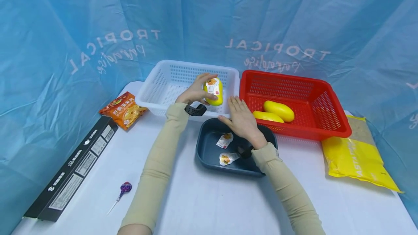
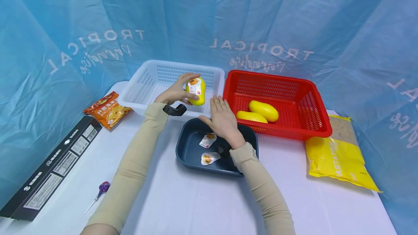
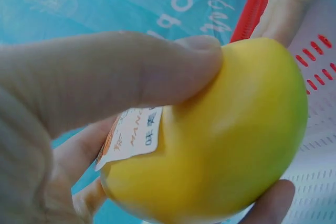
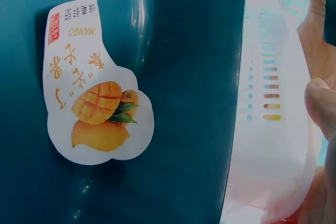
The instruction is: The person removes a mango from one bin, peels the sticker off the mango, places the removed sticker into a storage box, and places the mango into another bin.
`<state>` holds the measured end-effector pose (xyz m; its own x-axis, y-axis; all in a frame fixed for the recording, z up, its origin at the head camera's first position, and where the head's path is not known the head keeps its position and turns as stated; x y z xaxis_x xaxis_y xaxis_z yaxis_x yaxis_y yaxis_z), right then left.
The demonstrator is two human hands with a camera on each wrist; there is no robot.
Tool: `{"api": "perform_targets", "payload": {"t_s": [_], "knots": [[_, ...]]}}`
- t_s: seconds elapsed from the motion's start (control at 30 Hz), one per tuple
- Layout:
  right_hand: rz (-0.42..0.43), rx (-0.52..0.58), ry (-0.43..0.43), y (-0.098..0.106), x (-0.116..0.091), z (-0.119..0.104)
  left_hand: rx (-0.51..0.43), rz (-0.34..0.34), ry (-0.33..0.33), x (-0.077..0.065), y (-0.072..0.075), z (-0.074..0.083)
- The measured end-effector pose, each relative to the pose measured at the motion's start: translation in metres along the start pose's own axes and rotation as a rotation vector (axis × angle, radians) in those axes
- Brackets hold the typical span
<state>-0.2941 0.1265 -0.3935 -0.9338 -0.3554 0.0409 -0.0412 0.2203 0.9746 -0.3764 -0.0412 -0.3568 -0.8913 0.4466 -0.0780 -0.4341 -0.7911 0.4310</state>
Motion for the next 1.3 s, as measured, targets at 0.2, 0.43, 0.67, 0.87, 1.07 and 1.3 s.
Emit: {"api": "perform_targets", "payload": {"t_s": [0.2, 0.43, 0.67, 0.87, 1.07, 1.3], "knots": [[0.003, -0.005, -0.004, 0.000, 0.000, -0.001, 0.005, 0.018, -0.048, -0.011, -0.002, 0.000], [0.004, -0.002, -0.003, 0.000, 0.000, 0.000, -0.036, 0.027, -0.104, -0.023, -0.006, 0.008], [0.000, 0.003, -0.001, -0.001, 0.000, 0.001, -0.039, 0.015, -0.126, -0.036, -0.011, 0.012], [0.014, -0.017, 0.006, 0.001, 0.000, 0.000, -0.035, -0.008, -0.169, -0.051, -0.019, 0.017], [0.038, -0.025, 0.012, 0.003, -0.002, -0.001, 0.011, -0.014, -0.205, -0.071, -0.034, 0.022], [0.063, -0.054, 0.052, 0.004, -0.005, -0.002, 0.005, -0.058, -0.224, -0.091, -0.053, 0.024]]}}
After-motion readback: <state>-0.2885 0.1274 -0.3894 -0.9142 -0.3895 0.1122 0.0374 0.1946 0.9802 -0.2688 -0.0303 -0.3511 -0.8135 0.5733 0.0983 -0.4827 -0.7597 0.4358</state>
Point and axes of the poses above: each hand's wrist, its own x-axis towards the middle knuckle, its own y-axis out of the back of the hand, z = x × y, the point moved 4 cm from there along x, towards the middle knuckle, and after that the axes turned 2 degrees about -z, right-handed, at the moved point
